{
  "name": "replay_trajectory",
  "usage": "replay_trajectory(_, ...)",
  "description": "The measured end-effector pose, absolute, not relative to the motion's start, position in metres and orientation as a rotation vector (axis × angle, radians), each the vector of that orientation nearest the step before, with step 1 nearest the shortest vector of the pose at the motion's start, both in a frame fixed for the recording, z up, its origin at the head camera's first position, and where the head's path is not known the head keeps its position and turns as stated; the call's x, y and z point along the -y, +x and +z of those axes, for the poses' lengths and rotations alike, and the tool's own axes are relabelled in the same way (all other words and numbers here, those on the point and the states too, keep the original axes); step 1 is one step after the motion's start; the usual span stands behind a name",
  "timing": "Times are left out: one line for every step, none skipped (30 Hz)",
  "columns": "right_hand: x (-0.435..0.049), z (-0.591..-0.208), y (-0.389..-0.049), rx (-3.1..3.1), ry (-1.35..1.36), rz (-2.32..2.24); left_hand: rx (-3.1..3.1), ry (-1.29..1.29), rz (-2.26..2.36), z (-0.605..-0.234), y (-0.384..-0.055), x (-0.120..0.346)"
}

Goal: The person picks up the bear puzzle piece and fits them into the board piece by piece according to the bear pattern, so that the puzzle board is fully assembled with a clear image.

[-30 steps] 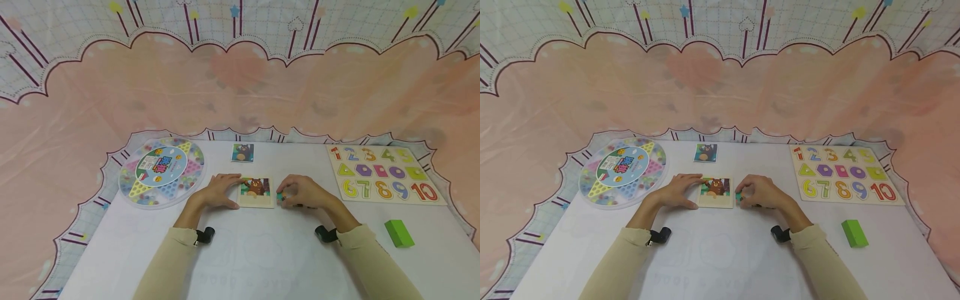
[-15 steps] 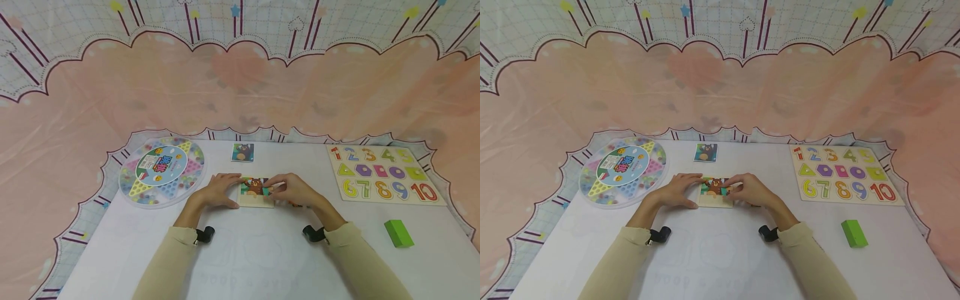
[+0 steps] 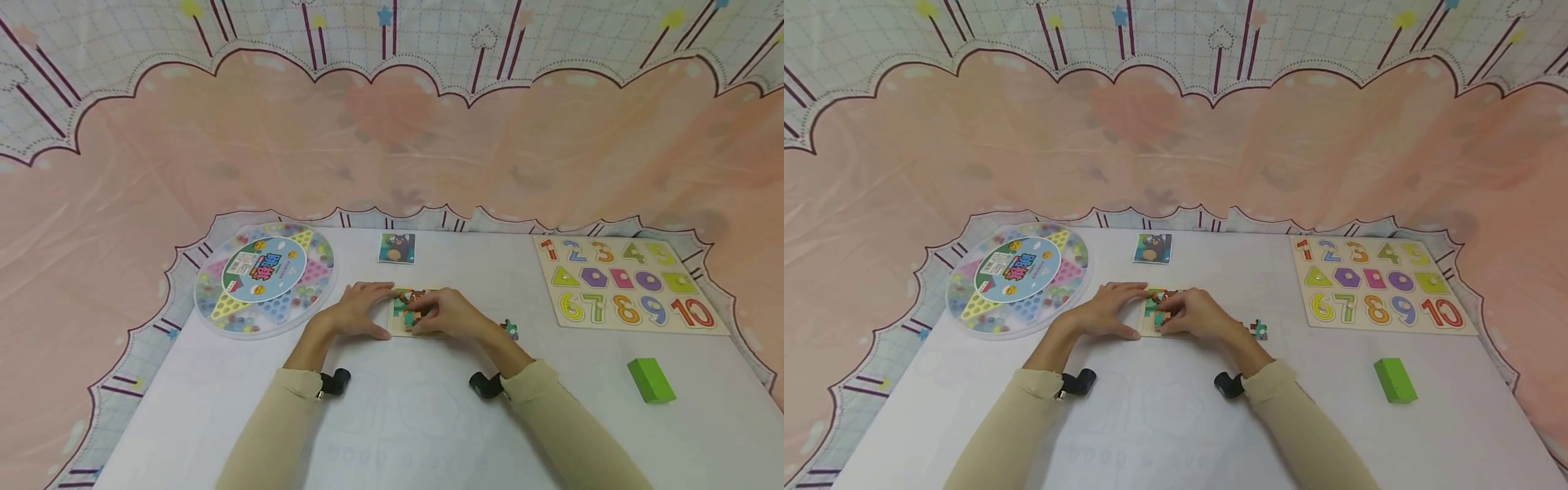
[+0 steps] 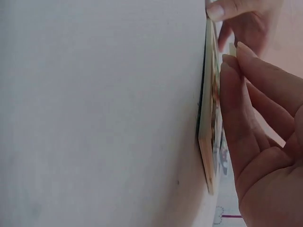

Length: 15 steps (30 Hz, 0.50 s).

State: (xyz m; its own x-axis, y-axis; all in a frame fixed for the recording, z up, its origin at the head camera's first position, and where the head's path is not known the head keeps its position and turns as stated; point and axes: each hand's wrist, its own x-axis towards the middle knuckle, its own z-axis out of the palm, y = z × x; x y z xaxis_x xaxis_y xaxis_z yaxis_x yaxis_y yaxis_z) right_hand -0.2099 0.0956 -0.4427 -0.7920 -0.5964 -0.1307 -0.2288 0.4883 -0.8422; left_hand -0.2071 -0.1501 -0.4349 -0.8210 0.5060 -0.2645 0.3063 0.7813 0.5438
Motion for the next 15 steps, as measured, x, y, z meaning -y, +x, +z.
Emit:
replay_trajectory(-0.094, -0.443, -0.210, -2.336, -0.687, -1.221, -2.574, 0.617, 0.690, -0.435, -0.207, 0.150)
replay_trajectory(-0.092, -0.443, -0.210, -2.343, -0.690, -1.212, -2.573, 0.619, 0.692, -0.435, -0.207, 0.150)
replay_trajectory(-0.090, -0.443, -0.210, -2.356, -0.692, -1.202, -2.569, 0.616, 0.697, -0.435, -0.207, 0.151)
replay_trajectory(-0.088, -0.444, -0.210, -2.369, -0.696, -1.190, -2.564, 0.614, 0.703, -0.436, -0.207, 0.151)
replay_trajectory(-0.087, -0.444, -0.211, -2.376, -0.695, -1.183, -2.562, 0.615, 0.709, -0.436, -0.207, 0.151)
replay_trajectory(-0.085, -0.444, -0.211, -2.387, -0.695, -1.171, -2.561, 0.615, 0.715, -0.436, -0.207, 0.151)
replay_trajectory(-0.084, -0.444, -0.211, -2.402, -0.698, -1.157, -2.560, 0.616, 0.720, -0.436, -0.207, 0.151)
replay_trajectory(-0.082, -0.445, -0.212, -2.414, -0.703, -1.147, -2.559, 0.616, 0.725, -0.436, -0.207, 0.152)
replay_trajectory(-0.080, -0.445, -0.212, -2.425, -0.708, -1.135, -2.555, 0.611, 0.730, -0.437, -0.207, 0.152)
replay_trajectory(-0.079, -0.445, -0.212, -2.435, -0.717, -1.124, -2.555, 0.611, 0.732, -0.437, -0.207, 0.152)
replay_trajectory(-0.077, -0.445, -0.212, -2.445, -0.728, -1.114, -2.557, 0.612, 0.733, -0.437, -0.207, 0.152)
replay_trajectory(-0.075, -0.446, -0.213, -2.455, -0.742, -1.104, -2.559, 0.612, 0.732, -0.437, -0.207, 0.152)
replay_trajectory(-0.074, -0.446, -0.213, -2.462, -0.754, -1.098, -2.560, 0.612, 0.731, -0.437, -0.207, 0.152)
replay_trajectory(-0.073, -0.447, -0.213, -2.466, -0.765, -1.094, -2.561, 0.613, 0.730, -0.437, -0.207, 0.152)
replay_trajectory(-0.072, -0.447, -0.213, -2.470, -0.773, -1.090, -2.562, 0.614, 0.730, -0.436, -0.207, 0.152)
